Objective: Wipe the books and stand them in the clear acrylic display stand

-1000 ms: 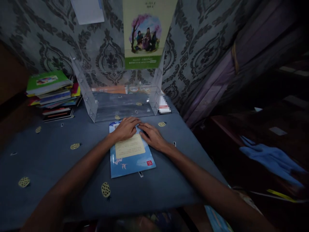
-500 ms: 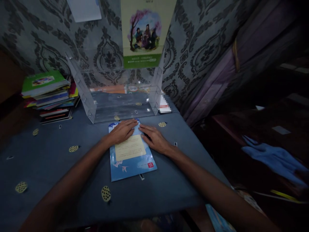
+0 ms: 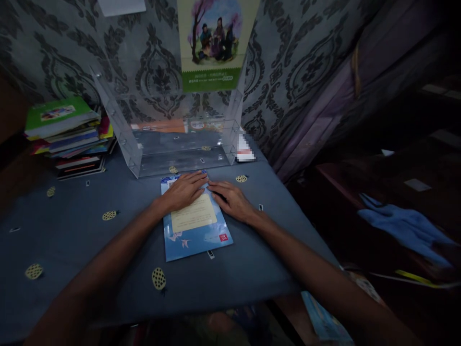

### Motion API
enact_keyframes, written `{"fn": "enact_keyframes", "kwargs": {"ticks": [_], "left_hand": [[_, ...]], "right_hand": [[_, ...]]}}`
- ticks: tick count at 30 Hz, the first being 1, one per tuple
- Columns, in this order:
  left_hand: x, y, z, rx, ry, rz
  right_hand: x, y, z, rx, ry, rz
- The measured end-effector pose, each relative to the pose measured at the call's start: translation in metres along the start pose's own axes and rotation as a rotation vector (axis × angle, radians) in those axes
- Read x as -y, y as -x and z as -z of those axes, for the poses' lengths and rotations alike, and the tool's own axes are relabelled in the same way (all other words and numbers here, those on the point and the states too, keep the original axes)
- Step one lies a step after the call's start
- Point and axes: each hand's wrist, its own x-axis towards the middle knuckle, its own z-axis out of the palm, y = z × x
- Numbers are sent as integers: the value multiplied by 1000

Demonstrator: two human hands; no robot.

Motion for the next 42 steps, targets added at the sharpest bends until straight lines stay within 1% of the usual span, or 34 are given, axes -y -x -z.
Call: {"fn": "enact_keyframes", "kwargs": {"ticks": [4, 12, 19, 24, 27, 32, 35, 39, 42], "left_hand": [[-1, 2, 3, 26, 22, -52], [-15, 1, 4, 39, -13, 12], [-13, 6, 6, 26, 59, -53], [-19, 5, 2, 3, 20, -42], [-22, 5, 2, -2, 18, -52], [-19, 8, 7, 23, 49, -87], [-20, 8, 5, 19, 9, -99], [-28, 6, 1, -16, -80, -110], [-32, 6, 3, -26, -80, -132]], "right_hand": [[7, 7, 6, -3, -21, 3], [17, 20, 7, 35, 5, -21], [27, 31, 11, 1, 14, -18], [30, 33, 13, -6, 11, 1], [30, 33, 12, -6, 15, 3], [33, 35, 13, -30, -4, 17], [35, 35, 14, -24, -19, 12], [37, 36, 15, -14, -10, 16], [39, 40, 15, -3, 22, 17]]}}
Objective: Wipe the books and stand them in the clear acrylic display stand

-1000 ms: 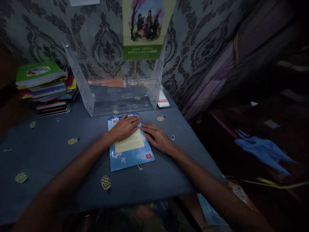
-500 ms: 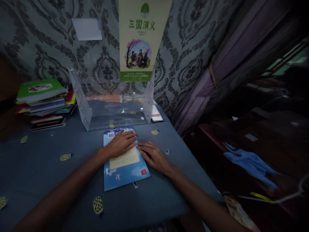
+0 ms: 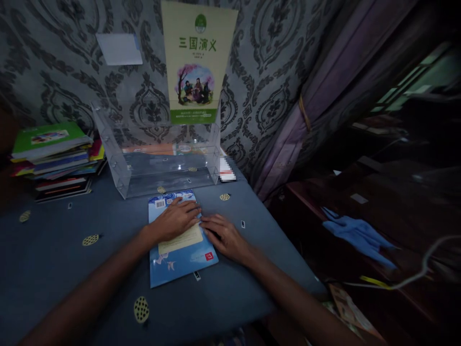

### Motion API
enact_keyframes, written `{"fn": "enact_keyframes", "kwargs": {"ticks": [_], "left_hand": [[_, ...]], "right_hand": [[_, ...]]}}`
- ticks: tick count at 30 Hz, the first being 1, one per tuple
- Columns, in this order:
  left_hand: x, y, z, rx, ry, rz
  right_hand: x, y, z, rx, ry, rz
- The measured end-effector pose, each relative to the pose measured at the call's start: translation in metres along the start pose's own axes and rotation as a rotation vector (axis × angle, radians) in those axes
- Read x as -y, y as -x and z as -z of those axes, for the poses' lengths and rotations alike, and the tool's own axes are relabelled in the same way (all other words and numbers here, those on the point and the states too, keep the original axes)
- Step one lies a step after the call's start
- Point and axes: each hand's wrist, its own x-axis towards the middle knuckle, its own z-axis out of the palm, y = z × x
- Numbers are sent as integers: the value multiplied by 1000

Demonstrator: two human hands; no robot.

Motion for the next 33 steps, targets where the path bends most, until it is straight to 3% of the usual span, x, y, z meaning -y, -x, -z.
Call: {"fn": "enact_keyframes", "kwargs": {"ticks": [7, 17, 22, 27, 33], "left_hand": [[3, 4, 12, 71, 107, -28], [-18, 0, 16, 57, 10, -57], [-14, 12, 10, 34, 64, -84], [-23, 14, 1, 26, 11, -56], [-26, 15, 10, 58, 88, -75]], "right_hand": [[11, 8, 5, -38, -35, 35], [19, 14, 8, -52, -9, 55], [22, 18, 10, -45, 3, 62], [24, 23, 9, -11, 4, 31], [28, 35, 11, -35, 20, 61]]}}
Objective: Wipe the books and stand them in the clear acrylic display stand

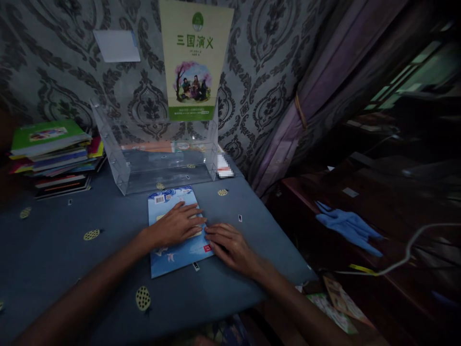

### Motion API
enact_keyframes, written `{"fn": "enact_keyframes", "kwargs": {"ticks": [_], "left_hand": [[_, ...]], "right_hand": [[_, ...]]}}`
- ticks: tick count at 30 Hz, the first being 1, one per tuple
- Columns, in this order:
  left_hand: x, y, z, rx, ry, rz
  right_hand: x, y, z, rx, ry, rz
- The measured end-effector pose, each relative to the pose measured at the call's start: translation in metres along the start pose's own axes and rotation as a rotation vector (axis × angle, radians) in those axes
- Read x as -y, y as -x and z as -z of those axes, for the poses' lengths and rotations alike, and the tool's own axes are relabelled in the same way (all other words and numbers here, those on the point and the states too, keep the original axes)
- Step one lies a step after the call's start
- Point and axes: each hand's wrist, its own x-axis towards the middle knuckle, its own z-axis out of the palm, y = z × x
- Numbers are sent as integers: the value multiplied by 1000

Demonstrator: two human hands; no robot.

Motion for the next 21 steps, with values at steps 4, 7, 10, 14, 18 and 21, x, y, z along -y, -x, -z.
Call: {"fn": "enact_keyframes", "kwargs": {"ticks": [4, 7, 10, 14, 18, 21], "left_hand": [[0, 2, 5, 46, 40, -41], [-5, 0, 5, 70, 23, -31], [-9, 0, 6, 103, 30, -26], [-9, 4, 14, 150, 85, -75], [-15, 4, 21, 158, 52, -93], [-26, 3, 23, 139, 17, -93]], "right_hand": [[3, 4, 2, 6, -16, 14], [6, 6, 2, 42, -45, -40], [9, 10, 3, 50, -97, -101], [18, 16, 8, 13, -134, -92], [25, 16, 11, -1, -124, -34], [27, 17, 12, 5, -112, -37]]}}
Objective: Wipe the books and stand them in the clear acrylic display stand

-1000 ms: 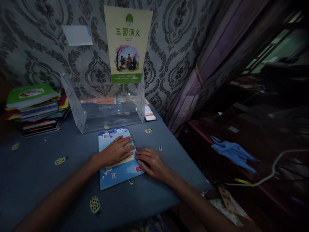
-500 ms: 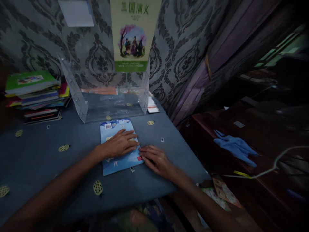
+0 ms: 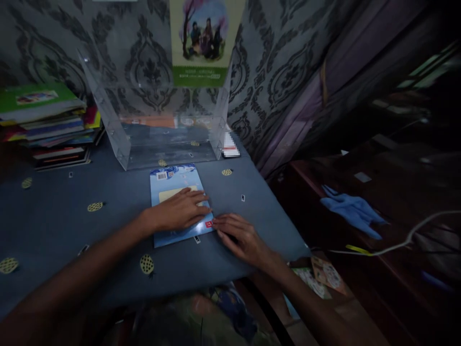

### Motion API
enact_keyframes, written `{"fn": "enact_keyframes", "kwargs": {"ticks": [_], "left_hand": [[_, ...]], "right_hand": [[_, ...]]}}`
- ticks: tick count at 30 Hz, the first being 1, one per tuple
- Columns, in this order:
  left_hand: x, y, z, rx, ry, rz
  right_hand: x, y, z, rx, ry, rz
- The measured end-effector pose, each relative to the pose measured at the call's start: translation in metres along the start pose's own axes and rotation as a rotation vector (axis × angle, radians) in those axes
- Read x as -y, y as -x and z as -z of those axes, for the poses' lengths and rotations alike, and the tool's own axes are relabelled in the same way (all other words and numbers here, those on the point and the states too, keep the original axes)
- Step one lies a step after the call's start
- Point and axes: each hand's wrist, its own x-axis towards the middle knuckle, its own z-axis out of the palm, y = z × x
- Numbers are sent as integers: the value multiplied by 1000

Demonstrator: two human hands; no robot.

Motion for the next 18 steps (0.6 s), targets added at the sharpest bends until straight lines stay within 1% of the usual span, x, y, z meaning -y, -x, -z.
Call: {"fn": "enact_keyframes", "kwargs": {"ticks": [3, 6, 12, 18], "left_hand": [[-8, 1, -1, -17, 5, -7], [-11, 5, -2, -18, 35, -6], [-10, 11, -8, -4, 74, 25], [-5, 17, -21, -32, 76, 27]], "right_hand": [[2, 2, 1, -12, 22, 23], [4, 4, 3, -6, 30, 42], [5, 3, 3, -8, 9, 50], [5, 3, 4, -14, 44, 77]]}}
